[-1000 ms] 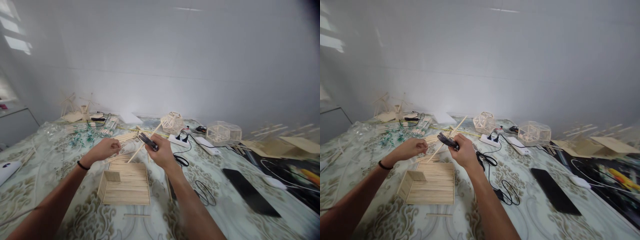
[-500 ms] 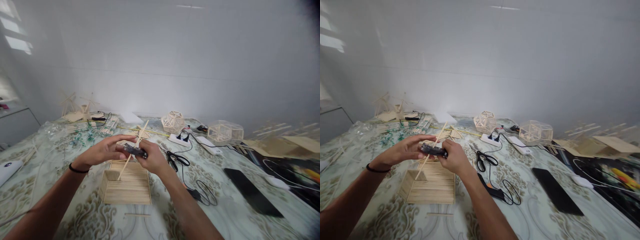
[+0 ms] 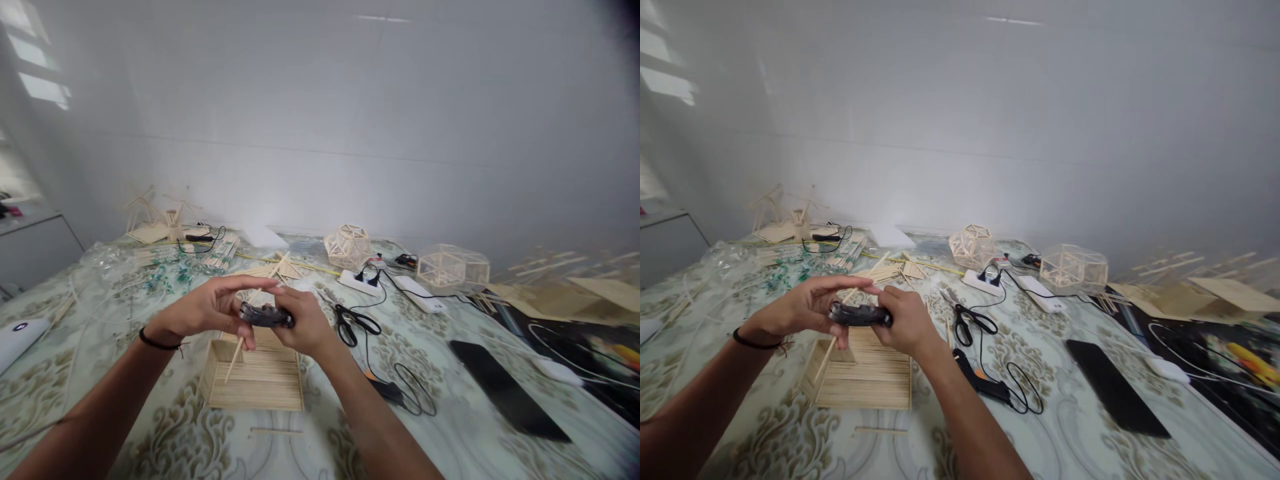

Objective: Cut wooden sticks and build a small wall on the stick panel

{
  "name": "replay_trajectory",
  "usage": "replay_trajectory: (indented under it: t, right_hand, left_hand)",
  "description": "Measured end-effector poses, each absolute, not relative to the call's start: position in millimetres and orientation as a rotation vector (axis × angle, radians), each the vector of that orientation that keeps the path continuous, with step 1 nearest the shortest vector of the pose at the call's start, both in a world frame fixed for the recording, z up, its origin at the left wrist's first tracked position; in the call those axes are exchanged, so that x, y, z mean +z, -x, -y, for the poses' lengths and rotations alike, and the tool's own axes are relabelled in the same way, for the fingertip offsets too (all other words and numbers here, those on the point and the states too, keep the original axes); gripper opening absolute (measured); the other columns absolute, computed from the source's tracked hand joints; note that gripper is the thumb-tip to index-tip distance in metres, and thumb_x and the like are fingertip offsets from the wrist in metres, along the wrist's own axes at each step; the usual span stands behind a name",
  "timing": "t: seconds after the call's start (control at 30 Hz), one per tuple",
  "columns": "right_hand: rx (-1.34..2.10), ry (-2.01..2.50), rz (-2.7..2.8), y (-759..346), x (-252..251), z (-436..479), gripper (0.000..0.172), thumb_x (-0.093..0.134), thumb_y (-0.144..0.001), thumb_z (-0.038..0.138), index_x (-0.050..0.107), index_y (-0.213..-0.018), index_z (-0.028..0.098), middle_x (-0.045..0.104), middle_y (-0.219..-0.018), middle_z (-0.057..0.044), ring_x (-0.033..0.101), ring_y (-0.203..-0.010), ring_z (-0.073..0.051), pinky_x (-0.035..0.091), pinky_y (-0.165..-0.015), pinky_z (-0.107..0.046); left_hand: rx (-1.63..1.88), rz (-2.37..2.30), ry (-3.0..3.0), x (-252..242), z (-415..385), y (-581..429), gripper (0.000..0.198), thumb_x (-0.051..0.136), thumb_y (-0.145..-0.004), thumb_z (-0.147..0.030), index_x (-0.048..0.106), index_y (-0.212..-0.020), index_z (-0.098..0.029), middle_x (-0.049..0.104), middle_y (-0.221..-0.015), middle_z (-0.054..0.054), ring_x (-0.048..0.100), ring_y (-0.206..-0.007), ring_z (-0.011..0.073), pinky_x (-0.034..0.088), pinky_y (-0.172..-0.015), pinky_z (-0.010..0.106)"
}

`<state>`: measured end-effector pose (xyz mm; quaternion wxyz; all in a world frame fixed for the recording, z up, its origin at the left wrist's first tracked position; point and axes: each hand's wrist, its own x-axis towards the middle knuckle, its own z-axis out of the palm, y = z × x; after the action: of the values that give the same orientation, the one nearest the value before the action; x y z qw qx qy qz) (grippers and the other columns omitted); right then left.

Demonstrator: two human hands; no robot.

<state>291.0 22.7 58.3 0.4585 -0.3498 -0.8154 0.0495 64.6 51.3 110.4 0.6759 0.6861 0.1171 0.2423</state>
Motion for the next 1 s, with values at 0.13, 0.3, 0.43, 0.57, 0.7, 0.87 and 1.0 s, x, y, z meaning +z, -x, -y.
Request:
replay_trajectory:
  t: [0.13, 0.3, 0.43, 0.57, 0.7, 0.87, 1.0]
  right_hand:
    - [0.383, 0.957, 1.709, -294.2, 69.2, -19.4, 0.020, 0.067, -0.081, 0.030, 0.057, -0.066, 0.021, 0.053, -0.061, 0.002, 0.051, -0.057, -0.013, 0.040, -0.056, -0.027]
    - [0.909, 0.936, 1.277, -291.7, 77.7, -18.0, 0.037, 0.069, -0.084, 0.054, 0.072, -0.097, 0.019, 0.056, -0.060, 0.003, 0.053, -0.049, -0.012, 0.042, -0.049, -0.026]
    - [1.006, 0.830, 1.243, -293.5, 80.2, -18.7, 0.032, 0.074, -0.082, 0.050, 0.070, -0.079, 0.019, 0.057, -0.062, 0.002, 0.053, -0.050, -0.010, 0.043, -0.051, -0.026]
    - [0.943, 0.840, 1.193, -303.9, 85.3, -19.4, 0.031, 0.076, -0.081, 0.047, 0.067, -0.076, 0.018, 0.060, -0.063, 0.002, 0.054, -0.051, -0.011, 0.044, -0.052, -0.026]
    - [0.927, 0.933, 1.276, -311.8, 93.8, -16.4, 0.032, 0.077, -0.078, 0.048, 0.068, -0.075, 0.017, 0.065, -0.064, 0.000, 0.057, -0.054, -0.013, 0.047, -0.055, -0.027]
    - [0.985, 1.102, 1.543, -303.1, 96.3, -10.1, 0.035, 0.073, -0.081, 0.051, 0.068, -0.072, 0.018, 0.063, -0.057, 0.000, 0.056, -0.053, -0.013, 0.044, -0.054, -0.025]
    - [1.014, 1.164, 1.599, -296.0, 91.8, -9.3, 0.036, 0.074, -0.080, 0.053, 0.066, -0.073, 0.019, 0.062, -0.056, 0.001, 0.054, -0.052, -0.012, 0.041, -0.052, -0.025]
  left_hand:
    - [0.649, -0.350, -1.612, 111.7, -58.6, -63.0, 0.062, 0.078, -0.083, -0.010, 0.062, -0.138, -0.034, 0.052, -0.153, 0.013, 0.077, -0.076, 0.0149, 0.063, -0.071, 0.025]
    - [0.515, -0.422, -1.710, 115.0, -50.2, -70.8, 0.056, 0.079, -0.085, -0.019, 0.063, -0.137, -0.028, 0.067, -0.135, 0.015, 0.078, -0.076, 0.0170, 0.061, -0.070, 0.025]
    - [0.359, -0.467, -1.756, 114.7, -45.0, -75.8, 0.055, 0.076, -0.088, -0.026, 0.060, -0.140, -0.023, 0.079, -0.082, 0.007, 0.078, -0.078, 0.0202, 0.059, -0.072, 0.026]
    - [0.462, -0.552, -1.816, 116.8, -47.1, -77.1, 0.067, 0.078, -0.083, -0.026, 0.053, -0.145, -0.027, 0.074, -0.116, 0.011, 0.077, -0.076, 0.0180, 0.059, -0.071, 0.027]
    - [0.658, -0.797, -1.809, 118.8, -44.6, -83.8, 0.053, 0.080, -0.079, -0.025, 0.061, -0.128, -0.022, 0.074, -0.114, 0.007, 0.076, -0.075, 0.0163, 0.057, -0.066, 0.024]
    - [0.748, -0.880, -1.797, 117.8, -35.4, -96.1, 0.025, 0.083, -0.075, -0.028, 0.068, -0.090, -0.016, 0.074, -0.074, 0.002, 0.075, -0.076, 0.0182, 0.056, -0.068, 0.024]
    - [0.828, -0.832, -1.794, 113.9, -31.6, -99.0, 0.028, 0.083, -0.075, -0.026, 0.065, -0.094, -0.017, 0.074, -0.076, 0.001, 0.076, -0.076, 0.0192, 0.059, -0.071, 0.027]
